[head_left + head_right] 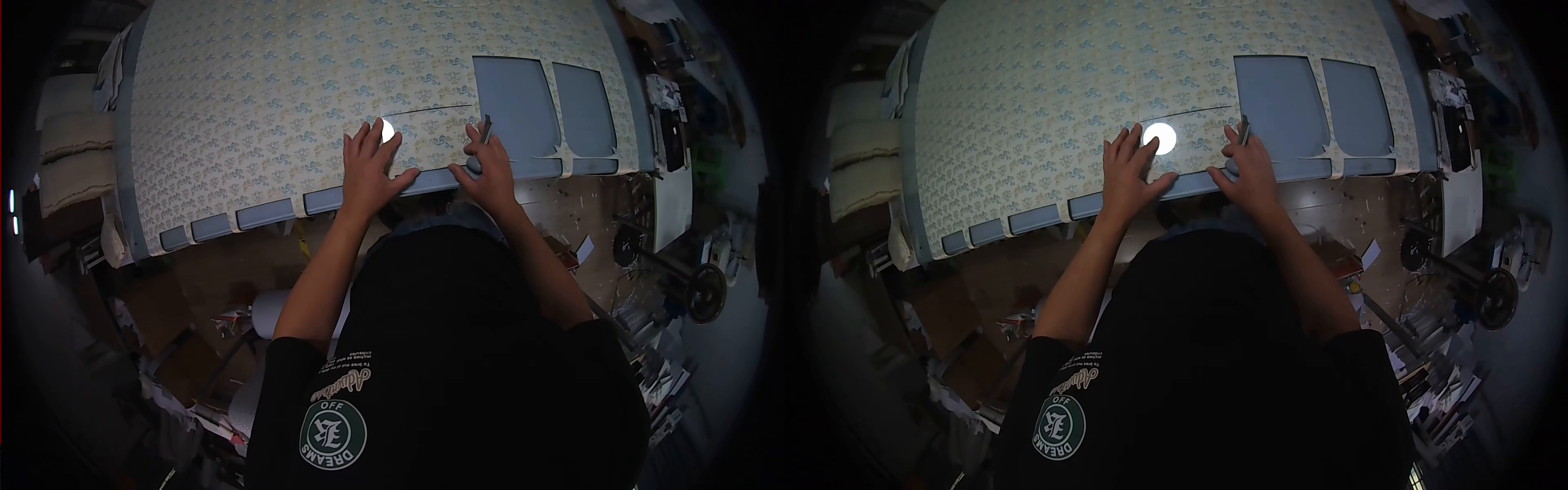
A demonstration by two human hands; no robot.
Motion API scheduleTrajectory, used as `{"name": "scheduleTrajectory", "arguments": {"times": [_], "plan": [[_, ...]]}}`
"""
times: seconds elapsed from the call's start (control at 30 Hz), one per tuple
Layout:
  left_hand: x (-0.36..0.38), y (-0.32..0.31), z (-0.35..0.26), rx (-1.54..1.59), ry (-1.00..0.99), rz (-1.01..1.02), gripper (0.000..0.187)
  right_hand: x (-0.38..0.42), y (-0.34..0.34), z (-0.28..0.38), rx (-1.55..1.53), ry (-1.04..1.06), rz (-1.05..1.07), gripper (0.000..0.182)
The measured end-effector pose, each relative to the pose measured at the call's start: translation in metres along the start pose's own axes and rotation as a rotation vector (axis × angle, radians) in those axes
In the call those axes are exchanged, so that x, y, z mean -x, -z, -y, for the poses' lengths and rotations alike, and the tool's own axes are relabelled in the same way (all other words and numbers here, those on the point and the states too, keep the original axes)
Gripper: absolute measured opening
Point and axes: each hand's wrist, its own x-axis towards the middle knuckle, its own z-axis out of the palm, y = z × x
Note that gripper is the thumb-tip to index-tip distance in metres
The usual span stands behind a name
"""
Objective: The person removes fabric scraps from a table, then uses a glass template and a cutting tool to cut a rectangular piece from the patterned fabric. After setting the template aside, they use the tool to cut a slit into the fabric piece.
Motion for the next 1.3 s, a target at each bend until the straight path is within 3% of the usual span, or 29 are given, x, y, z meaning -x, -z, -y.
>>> {"name": "scheduleTrajectory", "arguments": {"times": [1.3], "plan": [[0.0002,-0.0005,0.0002,0.007,0.003,0.004,0.065,0.002,-0.002,-0.0032,-0.007,-0.035,0.026,0.04]]}}
